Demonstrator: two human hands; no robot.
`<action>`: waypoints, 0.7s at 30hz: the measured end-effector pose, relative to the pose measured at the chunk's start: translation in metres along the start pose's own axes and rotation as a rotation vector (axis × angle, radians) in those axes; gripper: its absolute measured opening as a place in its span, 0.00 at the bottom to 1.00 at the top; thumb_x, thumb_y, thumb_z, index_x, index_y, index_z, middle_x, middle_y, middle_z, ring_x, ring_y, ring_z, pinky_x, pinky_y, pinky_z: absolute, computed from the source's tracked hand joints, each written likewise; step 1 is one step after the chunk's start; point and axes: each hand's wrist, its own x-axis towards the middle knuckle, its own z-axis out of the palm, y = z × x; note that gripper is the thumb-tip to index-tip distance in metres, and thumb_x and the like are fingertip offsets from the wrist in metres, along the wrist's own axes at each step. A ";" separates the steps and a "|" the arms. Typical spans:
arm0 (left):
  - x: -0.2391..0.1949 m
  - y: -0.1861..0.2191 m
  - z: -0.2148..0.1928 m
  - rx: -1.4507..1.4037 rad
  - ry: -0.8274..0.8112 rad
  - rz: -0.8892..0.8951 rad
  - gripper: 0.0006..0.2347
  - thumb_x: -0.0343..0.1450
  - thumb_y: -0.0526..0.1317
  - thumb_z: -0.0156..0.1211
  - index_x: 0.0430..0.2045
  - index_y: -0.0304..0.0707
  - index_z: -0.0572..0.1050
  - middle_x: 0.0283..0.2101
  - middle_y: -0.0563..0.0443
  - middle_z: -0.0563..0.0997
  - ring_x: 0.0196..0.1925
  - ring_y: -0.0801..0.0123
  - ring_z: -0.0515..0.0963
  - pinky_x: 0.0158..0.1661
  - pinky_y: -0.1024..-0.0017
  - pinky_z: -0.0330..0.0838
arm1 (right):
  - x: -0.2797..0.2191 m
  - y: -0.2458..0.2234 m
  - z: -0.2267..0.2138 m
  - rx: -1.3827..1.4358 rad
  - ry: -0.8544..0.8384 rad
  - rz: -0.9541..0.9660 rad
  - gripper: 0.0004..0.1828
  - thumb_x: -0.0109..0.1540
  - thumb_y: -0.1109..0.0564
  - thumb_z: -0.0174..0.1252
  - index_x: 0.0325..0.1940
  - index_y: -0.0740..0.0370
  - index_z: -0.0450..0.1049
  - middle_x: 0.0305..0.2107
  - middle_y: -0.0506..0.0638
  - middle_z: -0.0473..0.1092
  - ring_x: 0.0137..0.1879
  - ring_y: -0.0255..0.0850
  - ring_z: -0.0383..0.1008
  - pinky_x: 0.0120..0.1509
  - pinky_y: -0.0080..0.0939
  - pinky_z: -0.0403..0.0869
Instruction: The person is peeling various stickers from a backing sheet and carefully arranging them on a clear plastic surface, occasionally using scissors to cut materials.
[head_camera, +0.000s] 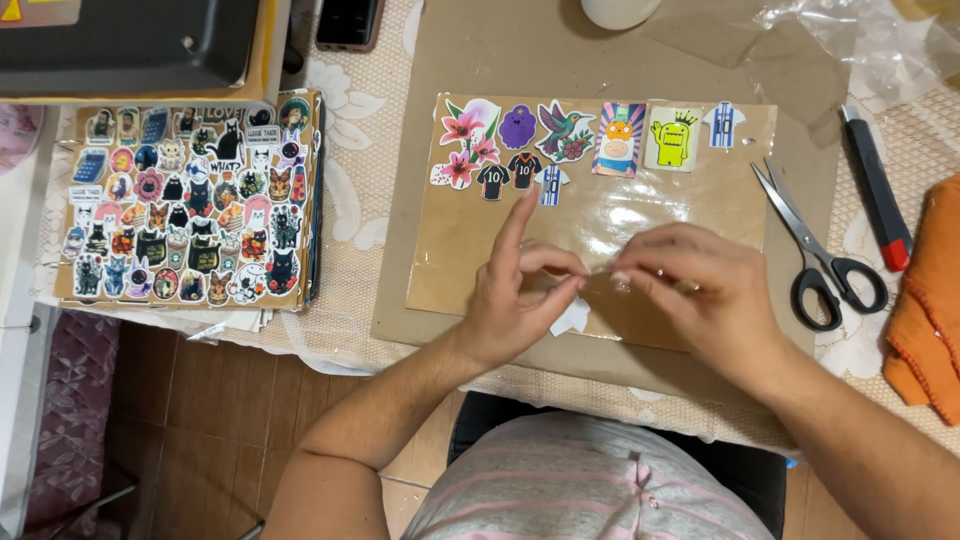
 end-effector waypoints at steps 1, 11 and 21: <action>0.003 -0.003 0.000 -0.044 0.038 0.010 0.40 0.69 0.26 0.66 0.72 0.32 0.42 0.36 0.49 0.85 0.40 0.66 0.82 0.48 0.71 0.78 | 0.008 0.004 0.001 0.005 -0.002 0.067 0.04 0.60 0.62 0.66 0.39 0.60 0.81 0.34 0.53 0.77 0.37 0.42 0.78 0.40 0.36 0.76; 0.019 -0.013 -0.015 0.438 -0.031 -0.048 0.34 0.70 0.24 0.54 0.68 0.19 0.39 0.51 0.29 0.77 0.58 0.37 0.75 0.59 0.46 0.69 | 0.103 0.079 0.007 -0.226 -0.411 0.442 0.27 0.55 0.60 0.67 0.57 0.59 0.69 0.28 0.50 0.78 0.46 0.53 0.79 0.59 0.51 0.70; 0.017 -0.027 -0.005 0.449 -0.220 -0.018 0.38 0.75 0.44 0.53 0.70 0.23 0.34 0.61 0.27 0.71 0.62 0.38 0.74 0.68 0.46 0.57 | 0.114 0.047 0.012 -0.383 -0.416 0.439 0.26 0.57 0.63 0.67 0.59 0.66 0.69 0.34 0.61 0.79 0.51 0.61 0.78 0.59 0.59 0.70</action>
